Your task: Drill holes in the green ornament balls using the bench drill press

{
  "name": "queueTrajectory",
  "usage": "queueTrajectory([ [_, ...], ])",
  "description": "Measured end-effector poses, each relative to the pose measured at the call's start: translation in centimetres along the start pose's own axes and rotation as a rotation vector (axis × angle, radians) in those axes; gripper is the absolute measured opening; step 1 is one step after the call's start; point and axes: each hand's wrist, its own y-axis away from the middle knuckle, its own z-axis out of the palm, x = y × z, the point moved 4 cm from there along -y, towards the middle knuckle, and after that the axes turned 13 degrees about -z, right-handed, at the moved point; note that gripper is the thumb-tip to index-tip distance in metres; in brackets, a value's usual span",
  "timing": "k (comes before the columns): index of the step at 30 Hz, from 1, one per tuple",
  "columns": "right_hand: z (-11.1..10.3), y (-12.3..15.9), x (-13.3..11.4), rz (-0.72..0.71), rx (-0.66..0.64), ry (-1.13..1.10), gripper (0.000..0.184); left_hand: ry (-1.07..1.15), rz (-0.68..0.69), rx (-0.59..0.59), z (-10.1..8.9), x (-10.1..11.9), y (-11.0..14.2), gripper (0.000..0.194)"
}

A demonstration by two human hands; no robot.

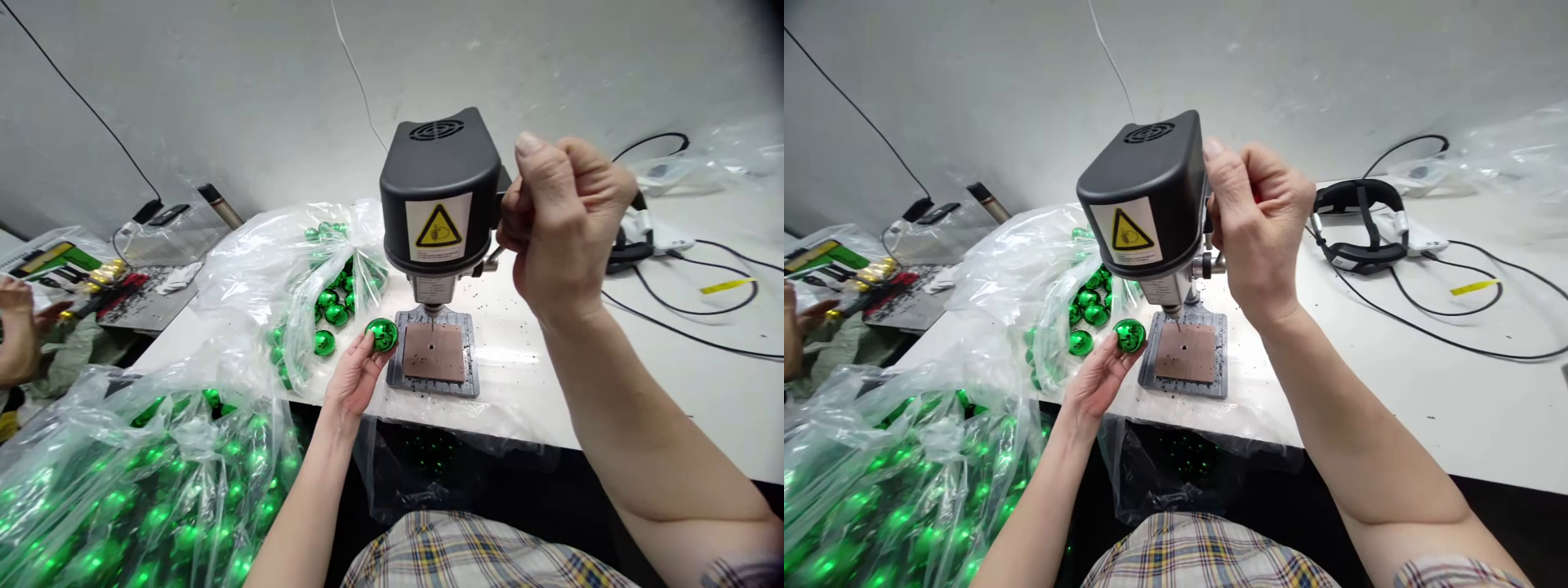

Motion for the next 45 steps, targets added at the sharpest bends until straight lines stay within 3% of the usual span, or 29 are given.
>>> queueTrajectory([
  [6,0.1,-0.4,0.5,0.051,0.007,-0.019,0.047,-0.082,-0.039,-0.028,0.4,-1.5,-1.7,0.035],
  [13,0.2,-0.5,0.4,0.08,-0.008,0.074,0.056,-0.358,0.18,0.014,0.7,-2.6,-3.8,0.054],
  [26,-0.2,-1.0,1.7,0.092,-0.097,0.15,0.056,-0.805,0.408,0.01,1.1,-4.6,-5.8,0.052],
  [32,0.1,-0.8,1.1,0.104,-0.055,0.131,0.056,-0.941,0.499,-0.015,1.6,-5.1,-4.9,0.05],
  [45,0.1,-0.4,0.4,0.076,-0.043,0.144,0.049,-0.943,0.562,-0.025,1.2,-6.6,-5.6,0.052],
])
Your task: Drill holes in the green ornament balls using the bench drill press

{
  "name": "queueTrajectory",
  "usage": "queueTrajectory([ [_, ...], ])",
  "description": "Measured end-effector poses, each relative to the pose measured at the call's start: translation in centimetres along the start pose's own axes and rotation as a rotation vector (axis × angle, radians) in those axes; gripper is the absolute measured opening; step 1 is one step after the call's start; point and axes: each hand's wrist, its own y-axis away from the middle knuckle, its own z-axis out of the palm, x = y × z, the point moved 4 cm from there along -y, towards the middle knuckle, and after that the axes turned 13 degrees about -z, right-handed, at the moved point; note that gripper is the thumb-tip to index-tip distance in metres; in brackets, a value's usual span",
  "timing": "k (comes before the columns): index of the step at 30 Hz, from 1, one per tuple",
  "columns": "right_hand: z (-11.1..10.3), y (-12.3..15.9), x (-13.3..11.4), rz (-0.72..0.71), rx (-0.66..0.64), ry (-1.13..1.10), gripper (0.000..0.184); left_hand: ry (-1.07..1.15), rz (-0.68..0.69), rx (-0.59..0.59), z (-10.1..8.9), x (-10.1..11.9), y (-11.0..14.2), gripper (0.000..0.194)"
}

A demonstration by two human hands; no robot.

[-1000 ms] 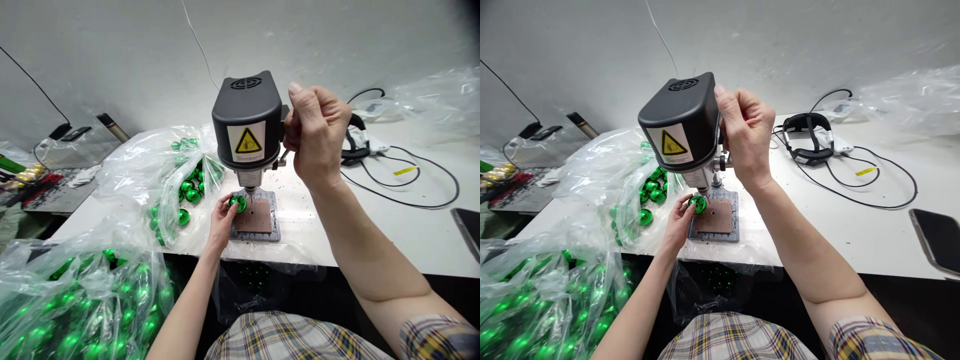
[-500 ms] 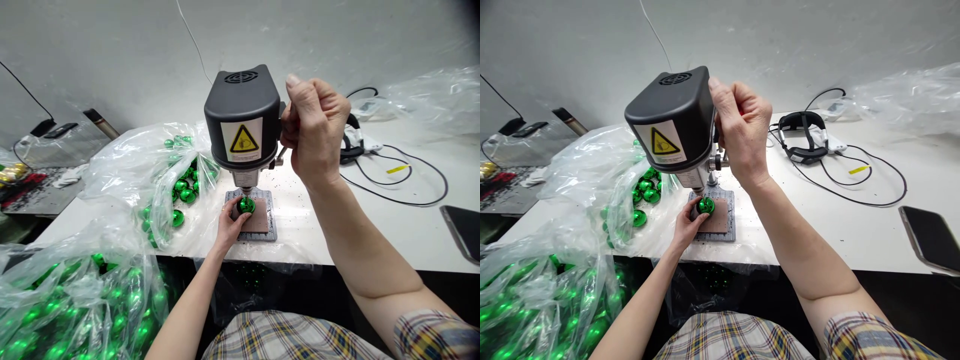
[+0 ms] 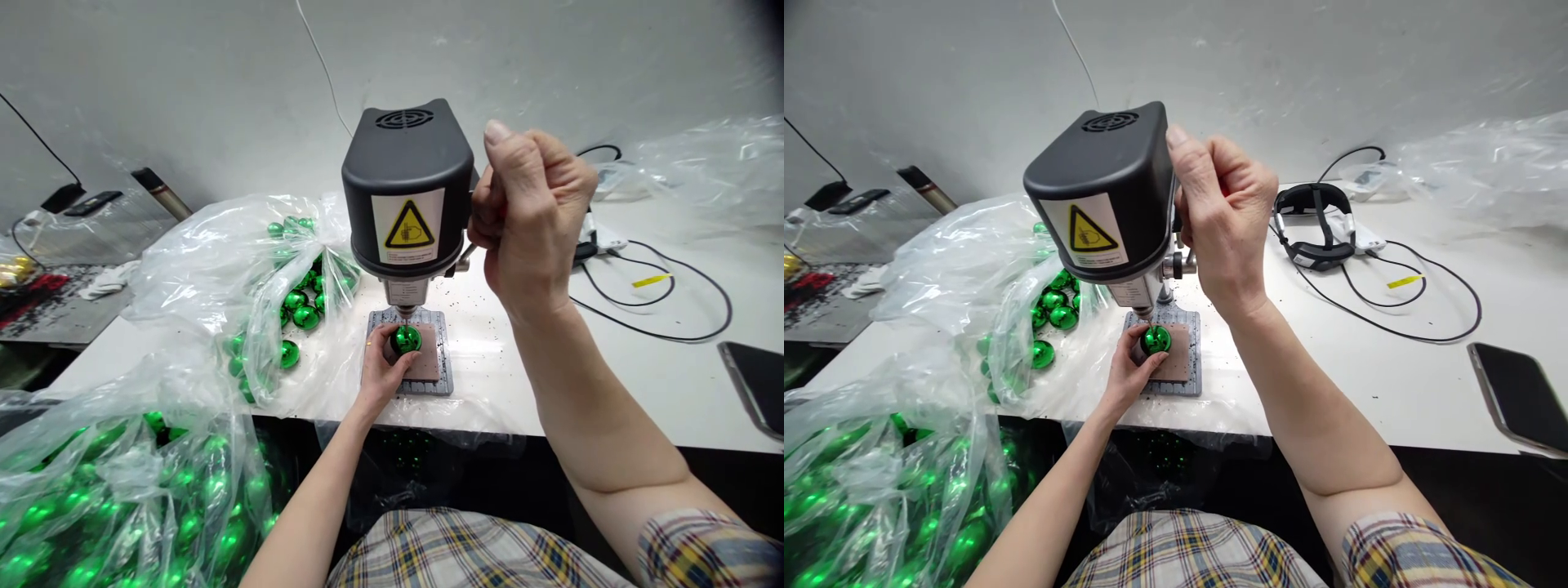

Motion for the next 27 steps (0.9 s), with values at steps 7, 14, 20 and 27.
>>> queueTrajectory([
  [7,-0.4,2.2,-1.8,-0.224,0.016,-0.015,0.053,0.066,-0.038,-0.037,0.1,0.5,0.1,0.051],
  [14,-1.7,5.8,-1.7,-0.433,-0.019,-0.005,0.055,0.026,-0.007,-0.005,0.0,0.1,0.1,0.051],
  [20,-2.8,7.6,-0.5,-0.641,-0.169,-0.08,0.043,0.039,-0.008,0.014,0.0,0.1,0.2,0.053],
  [27,-2.7,7.9,-0.4,-0.803,-0.213,-0.118,0.039,0.034,-0.017,0.014,-0.1,0.4,0.2,0.053],
])
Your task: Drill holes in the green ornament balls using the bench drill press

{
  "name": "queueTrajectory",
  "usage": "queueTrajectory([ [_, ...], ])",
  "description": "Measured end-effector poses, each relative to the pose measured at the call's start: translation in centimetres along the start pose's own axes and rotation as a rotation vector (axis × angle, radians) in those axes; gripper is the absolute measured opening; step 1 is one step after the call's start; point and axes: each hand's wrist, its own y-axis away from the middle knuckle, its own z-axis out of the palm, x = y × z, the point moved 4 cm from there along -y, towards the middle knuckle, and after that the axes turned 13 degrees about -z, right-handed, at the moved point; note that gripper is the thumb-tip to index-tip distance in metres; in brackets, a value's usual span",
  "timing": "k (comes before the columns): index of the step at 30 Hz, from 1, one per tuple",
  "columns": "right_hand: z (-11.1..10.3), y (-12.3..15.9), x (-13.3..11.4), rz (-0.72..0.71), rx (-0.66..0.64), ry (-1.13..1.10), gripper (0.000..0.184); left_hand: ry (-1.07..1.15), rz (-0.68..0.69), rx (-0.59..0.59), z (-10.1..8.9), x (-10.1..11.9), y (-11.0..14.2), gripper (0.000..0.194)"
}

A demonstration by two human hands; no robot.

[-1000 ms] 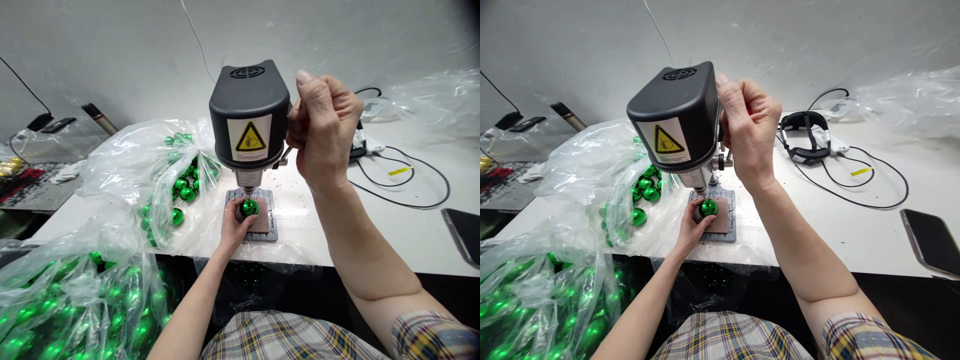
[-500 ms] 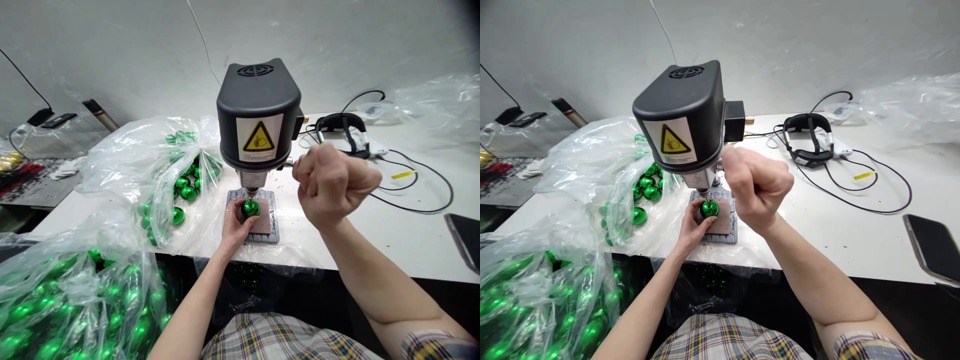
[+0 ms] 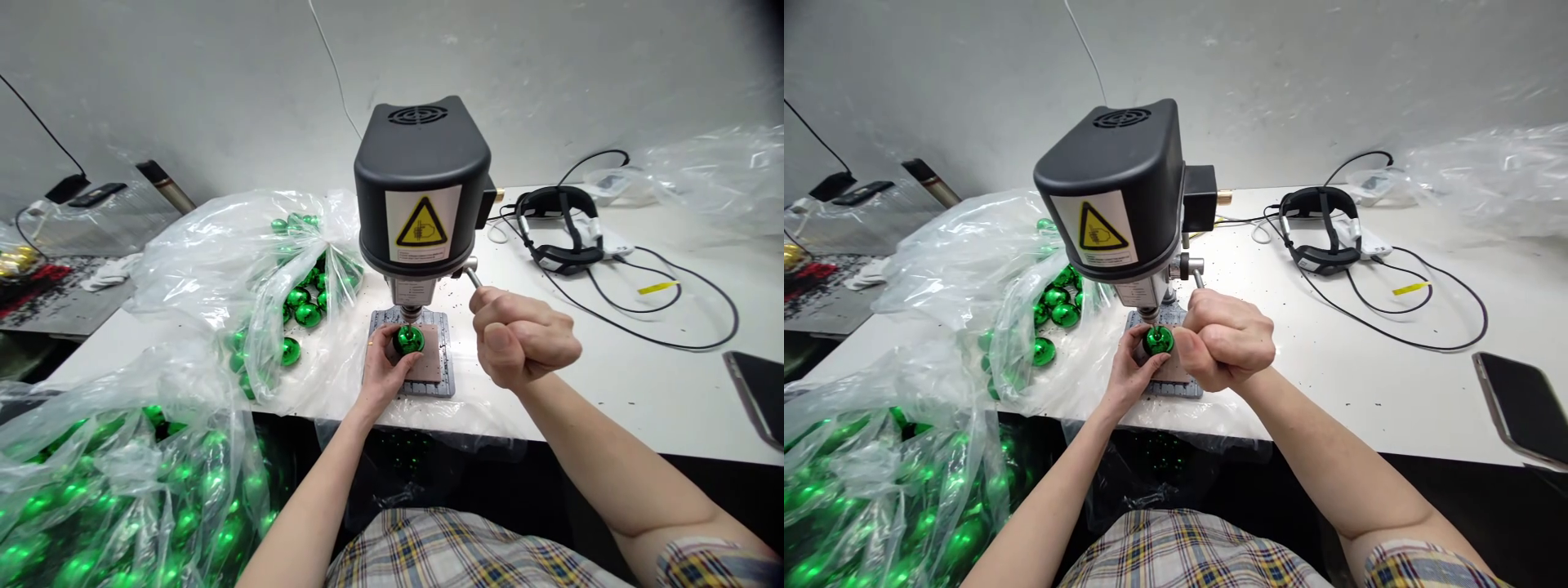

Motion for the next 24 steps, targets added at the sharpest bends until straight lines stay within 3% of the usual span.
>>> queueTrajectory([
  [7,0.4,0.0,-0.7,-0.049,-0.05,-0.035,0.04,0.048,-0.005,-0.02,0.0,0.1,0.0,0.051],
  [9,0.5,-0.7,-0.5,-0.013,-0.014,-0.016,0.043,0.069,-0.028,-0.023,0.1,0.1,-0.2,0.052],
  [11,0.5,-2.0,0.5,0.129,0.105,0.041,0.046,0.109,-0.064,-0.022,0.2,0.1,-0.5,0.053],
  [13,0.4,-3.7,2.3,0.406,0.218,0.1,0.05,0.123,-0.09,0.018,0.1,0.5,-0.3,0.053],
  [15,0.6,-4.9,4.5,0.728,0.24,0.046,0.05,0.046,-0.11,0.129,-0.4,1.4,0.6,0.053],
  [17,0.7,-5.9,6.0,0.863,0.23,0.005,0.049,-0.105,-0.098,0.269,-1.2,2.6,2.7,0.051],
  [19,0.6,-6.0,7.1,0.949,0.243,-0.034,0.047,-0.243,0.01,0.314,-1.8,3.8,5.7,0.046],
  [20,0.5,-5.9,7.4,0.971,0.257,-0.046,0.046,-0.296,0.106,0.276,-1.9,4.2,7.4,0.043],
  [22,0.4,-5.6,7.8,0.973,0.288,-0.065,0.043,-0.414,0.369,0.111,-1.7,4.2,10.9,0.039],
  [24,0.5,-5.4,7.8,0.943,0.316,-0.096,0.042,-0.613,0.625,-0.072,-1.3,2.8,14.1,0.038],
])
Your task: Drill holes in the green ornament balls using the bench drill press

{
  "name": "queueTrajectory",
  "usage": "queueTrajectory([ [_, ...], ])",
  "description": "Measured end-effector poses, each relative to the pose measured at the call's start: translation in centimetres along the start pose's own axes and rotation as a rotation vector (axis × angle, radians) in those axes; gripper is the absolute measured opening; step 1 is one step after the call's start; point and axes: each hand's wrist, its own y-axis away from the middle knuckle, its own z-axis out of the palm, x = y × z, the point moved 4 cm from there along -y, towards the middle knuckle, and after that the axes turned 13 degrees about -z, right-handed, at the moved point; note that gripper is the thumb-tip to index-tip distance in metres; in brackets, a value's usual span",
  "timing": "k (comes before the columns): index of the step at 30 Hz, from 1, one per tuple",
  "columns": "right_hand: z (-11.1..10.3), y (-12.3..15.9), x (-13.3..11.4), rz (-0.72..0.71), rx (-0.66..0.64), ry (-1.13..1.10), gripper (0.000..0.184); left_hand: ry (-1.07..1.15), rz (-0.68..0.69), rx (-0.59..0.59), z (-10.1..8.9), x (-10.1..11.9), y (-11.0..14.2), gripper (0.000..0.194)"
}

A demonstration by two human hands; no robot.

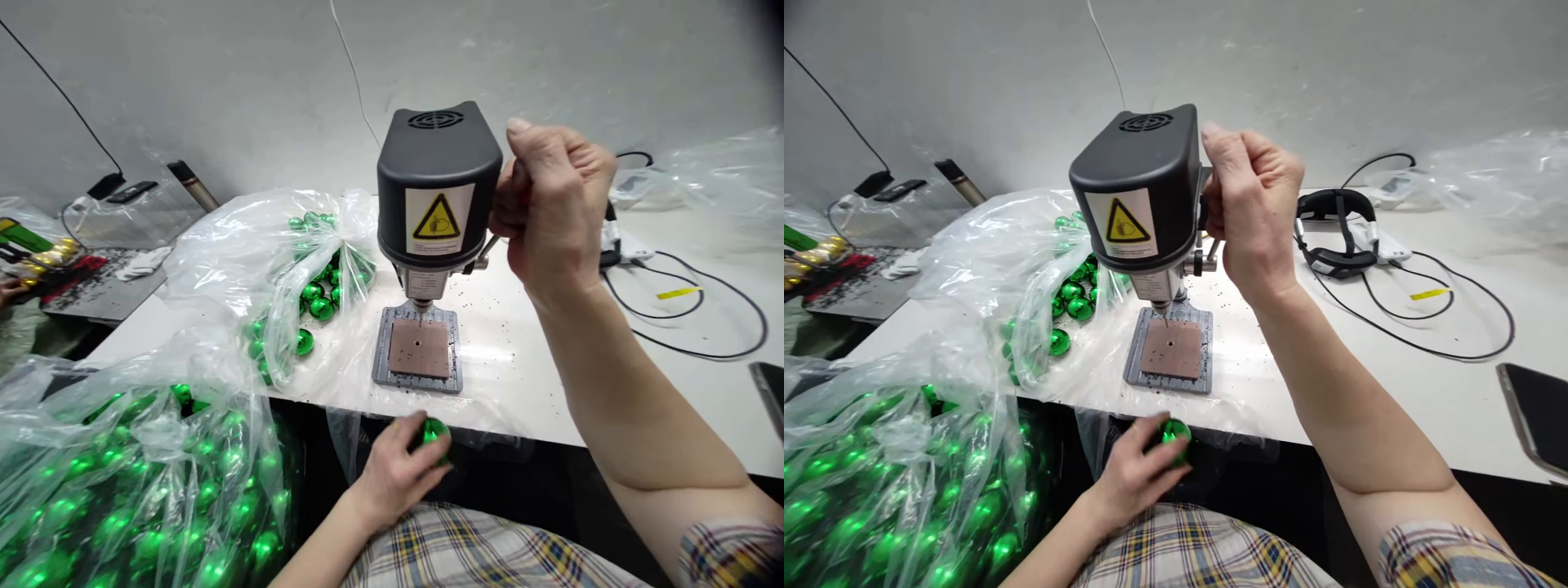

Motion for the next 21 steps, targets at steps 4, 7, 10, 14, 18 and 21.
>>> queueTrajectory([
  [4,0.2,0.2,-0.2,-0.06,0.021,-0.017,0.041,-0.324,0.083,-0.245,2.5,-1.5,4.7,0.044],
  [7,0.2,0.3,-0.3,-0.055,0.033,0.028,0.04,-0.283,0.088,-0.149,2.0,-1.7,5.0,0.046],
  [10,0.1,0.4,-0.4,-0.066,0.023,0.045,0.039,-0.146,0.134,0.169,-1.2,-1.5,1.9,0.035],
  [14,0.0,0.5,-0.3,-0.089,0.021,0.058,0.038,-0.271,-0.293,0.432,-6.0,-6.9,-6.5,0.026],
  [18,-0.1,0.5,-0.2,-0.077,0.01,0.053,0.038,-0.482,-0.888,0.156,-7.3,-15.8,-13.2,0.043],
  [21,-0.1,0.6,-0.3,-0.082,-0.011,0.045,0.039,-0.431,-1.042,0.016,-6.9,-19.6,-14.4,0.05],
])
